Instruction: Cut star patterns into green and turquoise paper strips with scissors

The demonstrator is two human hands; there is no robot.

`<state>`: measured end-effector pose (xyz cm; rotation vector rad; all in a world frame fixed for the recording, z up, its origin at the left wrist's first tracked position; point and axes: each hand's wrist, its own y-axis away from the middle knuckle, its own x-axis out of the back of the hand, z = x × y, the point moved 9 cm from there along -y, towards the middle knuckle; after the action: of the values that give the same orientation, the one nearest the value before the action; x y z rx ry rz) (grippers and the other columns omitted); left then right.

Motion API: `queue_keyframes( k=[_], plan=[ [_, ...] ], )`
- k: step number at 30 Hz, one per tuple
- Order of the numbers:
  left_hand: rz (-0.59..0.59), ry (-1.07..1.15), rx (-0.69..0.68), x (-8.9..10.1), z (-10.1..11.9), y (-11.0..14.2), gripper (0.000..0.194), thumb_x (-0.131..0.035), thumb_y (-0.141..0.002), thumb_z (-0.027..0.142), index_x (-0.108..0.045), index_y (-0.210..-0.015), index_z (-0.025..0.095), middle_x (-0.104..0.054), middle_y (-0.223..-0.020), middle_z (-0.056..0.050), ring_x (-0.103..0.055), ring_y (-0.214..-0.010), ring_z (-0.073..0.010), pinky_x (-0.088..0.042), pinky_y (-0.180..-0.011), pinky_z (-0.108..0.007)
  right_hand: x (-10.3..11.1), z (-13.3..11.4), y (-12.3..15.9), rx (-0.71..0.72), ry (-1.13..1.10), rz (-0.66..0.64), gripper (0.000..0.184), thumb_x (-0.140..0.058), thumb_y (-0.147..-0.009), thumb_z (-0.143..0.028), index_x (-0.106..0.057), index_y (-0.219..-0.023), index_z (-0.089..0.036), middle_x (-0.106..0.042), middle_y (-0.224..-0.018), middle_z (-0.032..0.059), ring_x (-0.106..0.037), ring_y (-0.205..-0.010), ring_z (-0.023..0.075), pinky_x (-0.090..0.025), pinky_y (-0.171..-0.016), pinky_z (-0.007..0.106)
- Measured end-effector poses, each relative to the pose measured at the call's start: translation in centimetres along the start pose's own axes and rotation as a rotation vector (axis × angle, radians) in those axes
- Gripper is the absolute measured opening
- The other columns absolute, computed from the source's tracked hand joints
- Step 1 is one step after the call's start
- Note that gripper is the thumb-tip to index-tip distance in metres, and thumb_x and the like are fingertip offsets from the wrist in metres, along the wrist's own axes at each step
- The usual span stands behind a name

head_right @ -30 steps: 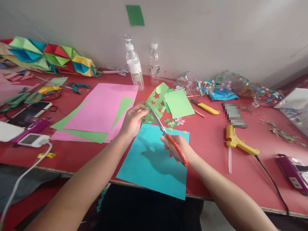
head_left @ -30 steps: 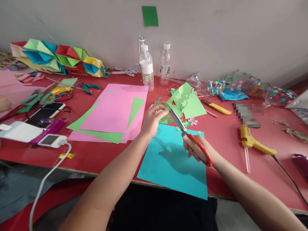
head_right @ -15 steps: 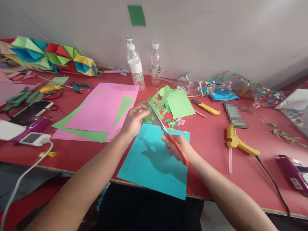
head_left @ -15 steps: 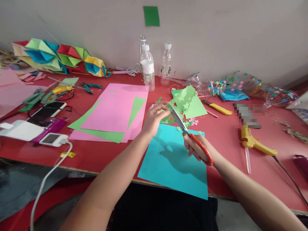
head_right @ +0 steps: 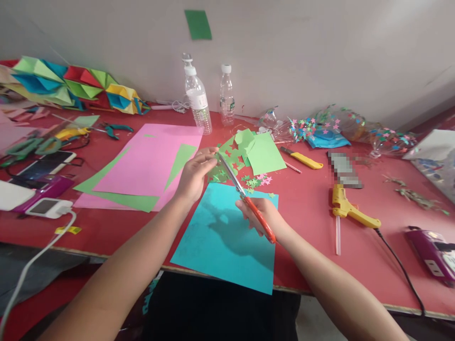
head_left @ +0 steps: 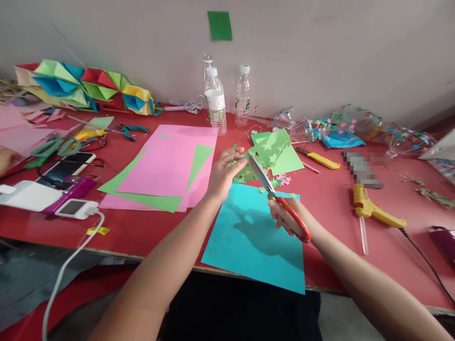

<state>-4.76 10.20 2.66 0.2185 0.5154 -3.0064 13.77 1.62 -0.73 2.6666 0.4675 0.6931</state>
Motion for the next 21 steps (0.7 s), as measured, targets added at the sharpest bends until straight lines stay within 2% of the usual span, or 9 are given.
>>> queue_keyframes(
  k=[2,6,12,21],
  plan=[
    [-0.027,0.024,-0.004,-0.39,-0.22,0.08,0.013,-0.075,-0.074,0.036,-0.071,-0.073,0.023,-0.066,-0.118,-0.005,-0.054,-0.125,-0.0253,-0.037,-0.109,-0.044,0.00,-0.02,-0.06,0.006,-0.011,0.007,0.057,-0.056,-0.072,-0.076,-0.049,-0.059,-0.021,-0.046,-0.038,-0.0037,-0.046,-0.034,0.0108,-0.035,-0.036,0.023],
    [0.036,0.051,-0.005,0.17,-0.14,0.07,0.008,-0.074,-0.074,0.032,-0.071,-0.074,0.024,-0.066,-0.117,-0.004,-0.054,-0.124,-0.0248,-0.040,-0.106,-0.043,-0.04,0.05,-0.10,0.006,-0.009,0.009,0.056,-0.060,-0.072,-0.074,-0.048,-0.060,-0.021,-0.054,-0.046,-0.0018,-0.042,-0.031,0.0085,-0.033,-0.033,0.023],
    [0.052,0.050,0.036,0.46,0.00,0.07,0.008,-0.071,-0.075,0.030,-0.068,-0.073,0.023,-0.065,-0.119,-0.005,-0.056,-0.119,-0.0240,-0.040,-0.103,-0.041,0.05,0.27,-0.03,0.009,-0.008,-0.011,0.055,-0.058,-0.074,-0.073,-0.049,-0.061,-0.020,-0.049,-0.045,-0.0035,-0.041,-0.032,0.0083,-0.034,-0.035,0.023],
    [0.050,0.113,0.041,0.17,-0.46,0.24,0.008,-0.069,-0.073,0.024,-0.068,-0.065,0.023,-0.067,-0.113,-0.003,-0.057,-0.119,-0.0233,-0.041,-0.105,-0.041,-0.41,0.59,-0.23,0.064,0.023,-0.068,0.052,-0.053,-0.082,-0.069,-0.053,-0.068,-0.019,-0.053,-0.052,-0.0021,-0.043,-0.036,0.0079,-0.035,-0.037,0.022]
  ],
)
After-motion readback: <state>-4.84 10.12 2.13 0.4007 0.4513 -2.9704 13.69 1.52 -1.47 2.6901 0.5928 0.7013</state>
